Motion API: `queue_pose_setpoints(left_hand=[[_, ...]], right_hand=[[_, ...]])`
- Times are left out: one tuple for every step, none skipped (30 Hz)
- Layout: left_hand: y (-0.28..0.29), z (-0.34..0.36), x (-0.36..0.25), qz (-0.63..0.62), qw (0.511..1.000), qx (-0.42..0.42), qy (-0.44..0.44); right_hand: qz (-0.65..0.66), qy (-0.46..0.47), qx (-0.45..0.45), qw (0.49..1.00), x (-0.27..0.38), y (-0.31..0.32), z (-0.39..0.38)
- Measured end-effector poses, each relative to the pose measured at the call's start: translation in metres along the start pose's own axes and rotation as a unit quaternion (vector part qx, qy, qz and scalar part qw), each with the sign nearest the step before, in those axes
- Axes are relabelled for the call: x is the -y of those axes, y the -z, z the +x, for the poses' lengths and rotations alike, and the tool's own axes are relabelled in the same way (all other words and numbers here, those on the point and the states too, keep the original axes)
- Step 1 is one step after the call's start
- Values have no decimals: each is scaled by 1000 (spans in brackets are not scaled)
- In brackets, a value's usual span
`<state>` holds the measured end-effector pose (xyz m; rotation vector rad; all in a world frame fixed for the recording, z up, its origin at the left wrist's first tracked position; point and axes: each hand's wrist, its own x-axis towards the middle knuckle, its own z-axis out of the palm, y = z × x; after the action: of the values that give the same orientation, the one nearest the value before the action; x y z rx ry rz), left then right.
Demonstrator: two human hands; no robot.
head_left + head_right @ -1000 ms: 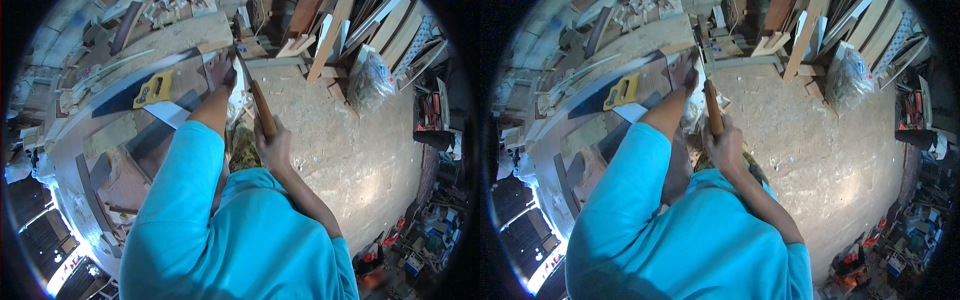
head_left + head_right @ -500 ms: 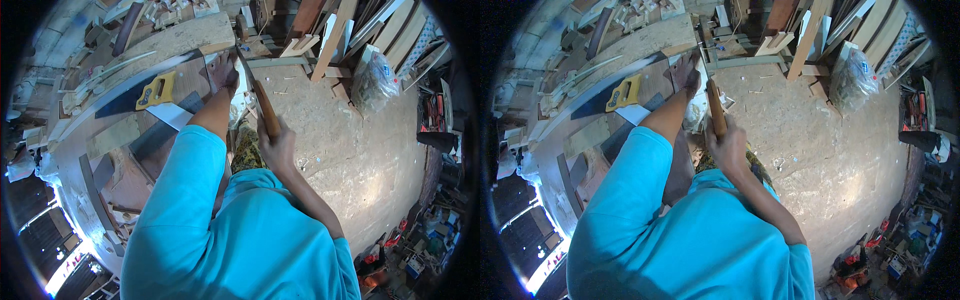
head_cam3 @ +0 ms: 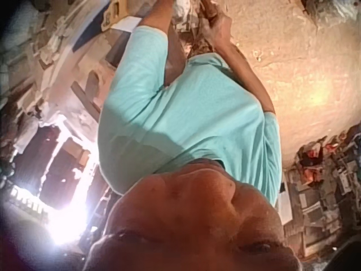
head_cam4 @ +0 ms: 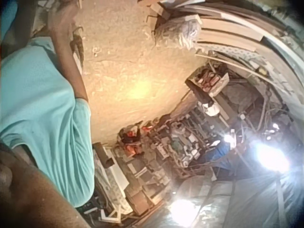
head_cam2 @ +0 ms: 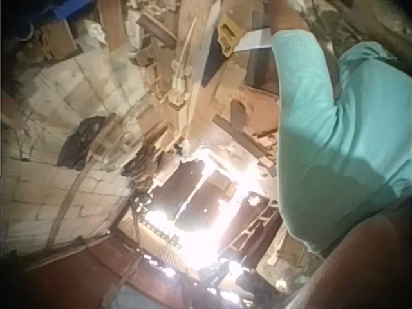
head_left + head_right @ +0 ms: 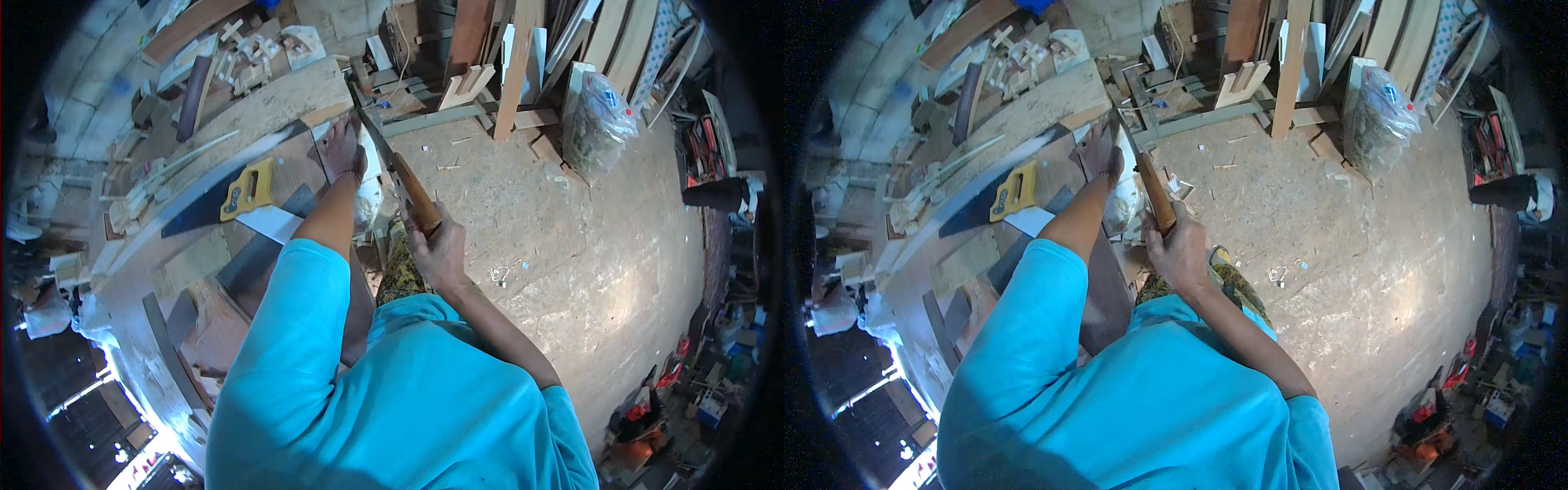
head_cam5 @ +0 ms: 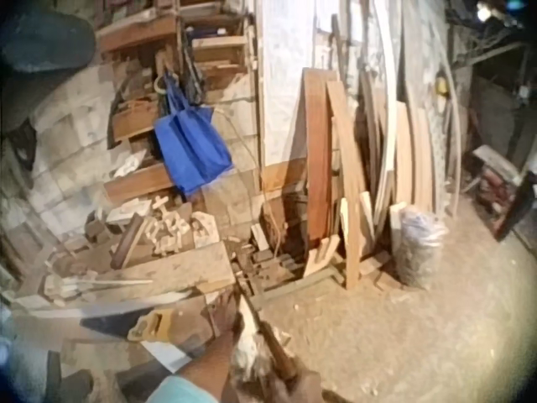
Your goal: The person cuts a piece of wood with a hand saw while holding the wood on a workbench by hand.
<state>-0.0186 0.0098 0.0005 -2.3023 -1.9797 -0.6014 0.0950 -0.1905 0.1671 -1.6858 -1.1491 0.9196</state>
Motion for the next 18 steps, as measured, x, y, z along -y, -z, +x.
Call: queue_pose_setpoints(left_hand=[[-5,1,4,5,1000,10,-5],[0,3,-1,5,1000,12,-12],[3,6,-5,3,999,38,2],[6,8,-8,2,998,66,17],[6,7,-2,6,997,69,19],[6,8,-4,4,999,40,4],[7,7,-5,3,1000,11,-13],[10,11,-8,4,1000,10,-20],[11,12,-11,-20,999,29,-14],[13,14,-14,-44,998,47,-9],[9,10,-13,-36,998,47,3],[7,7,-10,-35,998,50,-2],[5,5,-6,-65,997,34,-10],[3,5,2,-93,995,16,-9],[-3,3,12,-59,997,53,-1],[0,-2,9,-59,996,61,-8],[5,2,1,-40,997,67,18],[8,4,-4,-21,996,73,43]], right_hand=[[-25,2,-12,1000,8,-1,-2],[-51,2,-25,998,13,-3,-4],[-69,36,-59,995,6,-9,-4],[-68,31,-62,995,6,-11,-1],[-84,33,-49,995,6,-17,3],[-95,29,-40,994,7,-17,7],[-89,21,-40,995,5,-19,19],[-104,47,-59,992,2,-25,43],[-121,72,-80,987,-2,-32,60],[-120,69,-89,986,-5,-37,68],[-135,84,-80,984,-8,-43,72],[-149,100,-73,981,-11,-47,74],[-150,119,-64,979,-15,-50,69],[-148,121,-61,980,-12,-47,59],[-147,88,-20,985,-4,-37,39],[-146,46,14,988,-1,-28,20],[-145,44,9,988,-2,-24,14],[-122,34,11,992,-3,-21,11]])
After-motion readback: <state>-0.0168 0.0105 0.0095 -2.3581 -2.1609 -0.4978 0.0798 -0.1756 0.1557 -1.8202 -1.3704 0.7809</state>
